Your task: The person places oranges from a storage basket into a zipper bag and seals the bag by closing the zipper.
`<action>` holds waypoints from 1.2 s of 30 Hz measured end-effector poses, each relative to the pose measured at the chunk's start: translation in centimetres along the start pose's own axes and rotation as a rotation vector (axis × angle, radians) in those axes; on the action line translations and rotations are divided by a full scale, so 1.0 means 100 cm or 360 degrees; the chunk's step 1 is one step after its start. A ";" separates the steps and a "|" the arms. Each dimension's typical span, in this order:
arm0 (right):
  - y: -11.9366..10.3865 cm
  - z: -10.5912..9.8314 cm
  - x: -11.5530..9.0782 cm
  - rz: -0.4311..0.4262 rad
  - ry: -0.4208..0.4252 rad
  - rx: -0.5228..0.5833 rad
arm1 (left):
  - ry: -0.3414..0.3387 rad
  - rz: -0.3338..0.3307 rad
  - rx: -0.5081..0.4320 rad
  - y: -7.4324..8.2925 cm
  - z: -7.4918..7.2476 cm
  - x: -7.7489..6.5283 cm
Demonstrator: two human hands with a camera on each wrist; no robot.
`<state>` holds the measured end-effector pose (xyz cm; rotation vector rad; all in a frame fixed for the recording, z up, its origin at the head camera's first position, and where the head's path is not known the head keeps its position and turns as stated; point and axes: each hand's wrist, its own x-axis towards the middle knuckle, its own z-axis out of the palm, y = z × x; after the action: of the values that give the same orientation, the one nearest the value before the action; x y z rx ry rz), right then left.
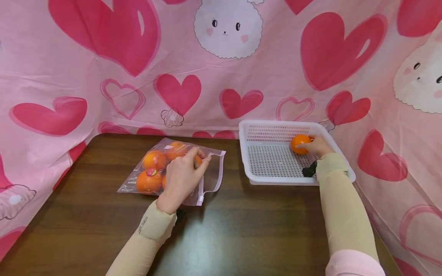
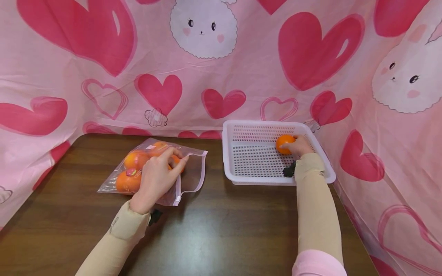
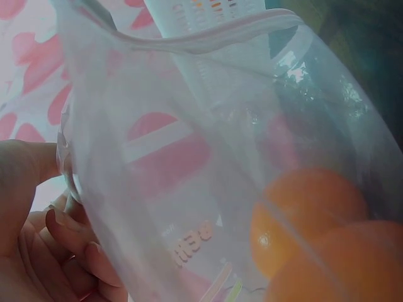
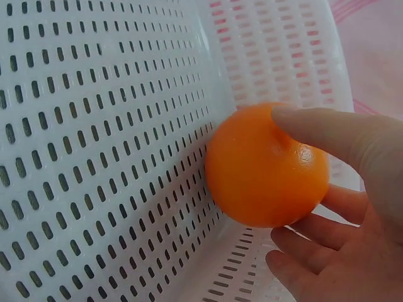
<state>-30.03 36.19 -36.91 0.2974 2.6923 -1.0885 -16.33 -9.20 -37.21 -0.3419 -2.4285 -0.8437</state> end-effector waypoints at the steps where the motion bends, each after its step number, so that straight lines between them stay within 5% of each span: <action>1: 0.001 0.000 0.000 0.0009 -0.0003 0.0000 | -0.0001 -0.0002 0.0001 0.000 0.000 0.000; 21: 0.002 0.004 -0.002 -0.0037 -0.0033 -0.0076 | -0.0010 0.0000 0.0032 0.000 0.003 -0.001; 36: -0.004 0.005 -0.005 -0.0077 0.0062 0.0111 | -0.0033 -0.0012 0.0007 0.001 0.002 -0.001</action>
<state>-29.58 35.50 -36.92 0.2696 2.7130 -1.2046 -16.28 -9.05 -37.35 -0.3418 -2.4517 -0.8420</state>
